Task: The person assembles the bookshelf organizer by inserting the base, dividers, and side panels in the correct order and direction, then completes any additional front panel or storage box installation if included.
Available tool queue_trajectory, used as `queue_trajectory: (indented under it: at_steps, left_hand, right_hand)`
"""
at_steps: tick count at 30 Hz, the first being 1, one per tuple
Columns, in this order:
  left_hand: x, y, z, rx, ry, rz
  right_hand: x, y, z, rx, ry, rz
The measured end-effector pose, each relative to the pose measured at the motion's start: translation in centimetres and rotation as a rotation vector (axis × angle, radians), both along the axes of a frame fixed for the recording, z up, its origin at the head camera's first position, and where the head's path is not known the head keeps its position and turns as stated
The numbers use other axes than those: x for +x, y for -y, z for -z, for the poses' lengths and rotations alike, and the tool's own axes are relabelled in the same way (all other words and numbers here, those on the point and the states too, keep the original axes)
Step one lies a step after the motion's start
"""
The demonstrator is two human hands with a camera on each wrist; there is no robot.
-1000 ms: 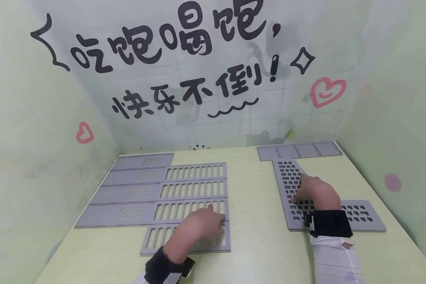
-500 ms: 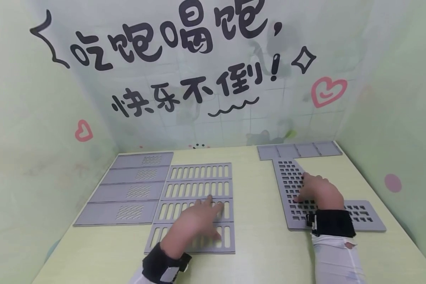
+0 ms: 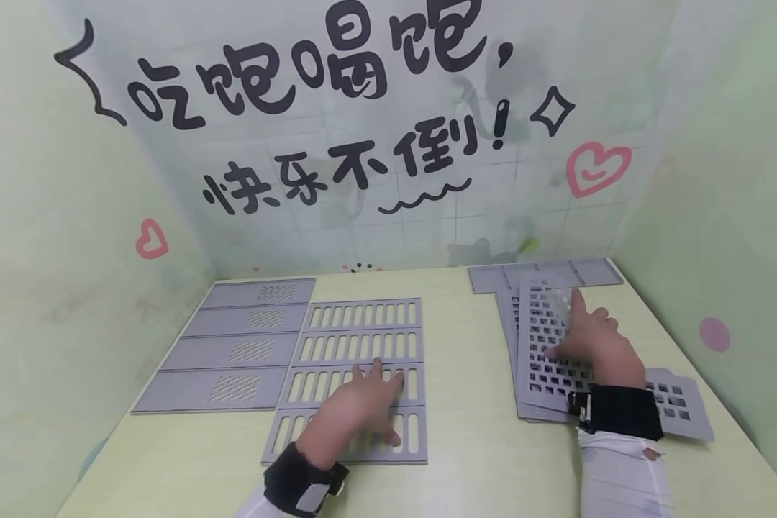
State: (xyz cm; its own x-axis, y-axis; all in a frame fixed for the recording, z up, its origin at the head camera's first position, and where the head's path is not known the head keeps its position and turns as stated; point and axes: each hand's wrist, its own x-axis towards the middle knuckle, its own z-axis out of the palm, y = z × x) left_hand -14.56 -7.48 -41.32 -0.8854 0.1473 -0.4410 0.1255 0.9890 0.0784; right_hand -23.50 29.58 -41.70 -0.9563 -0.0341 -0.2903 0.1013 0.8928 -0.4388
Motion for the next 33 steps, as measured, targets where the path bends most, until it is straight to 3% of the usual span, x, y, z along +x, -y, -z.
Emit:
queue_trajectory:
  at_steps: [3, 8, 17, 25, 28, 33]
  left_hand:
    - [-0.1, -0.1, 0.0, 0.0, -0.002, 0.005]
    - [0.1, 0.0, 0.0, 0.021, -0.002, 0.002]
    - [0.1, 0.1, 0.1, 0.022, -0.013, 0.006]
    - [-0.1, 0.0, 0.2, 0.023, -0.028, 0.004]
    - [-0.2, 0.0, 0.3, 0.018, -0.028, 0.011]
    - [-0.3, -0.1, 0.4, -0.003, -0.033, 0.024]
  right_hand:
    - [0.1, 0.1, -1.0, -0.079, -0.087, 0.048]
    - [0.0, 0.8, -2.4, -0.196, -0.25, 0.001]
    - [0.5, 2.3, -3.7, -0.268, -0.43, 0.014]
    - [0.4, 3.7, -3.5, -0.308, -0.573, 0.035]
    - [0.4, 4.0, -3.3, -0.328, -0.6, 0.03]
    - [0.2, 3.4, -3.0, -0.306, -0.515, -0.014]
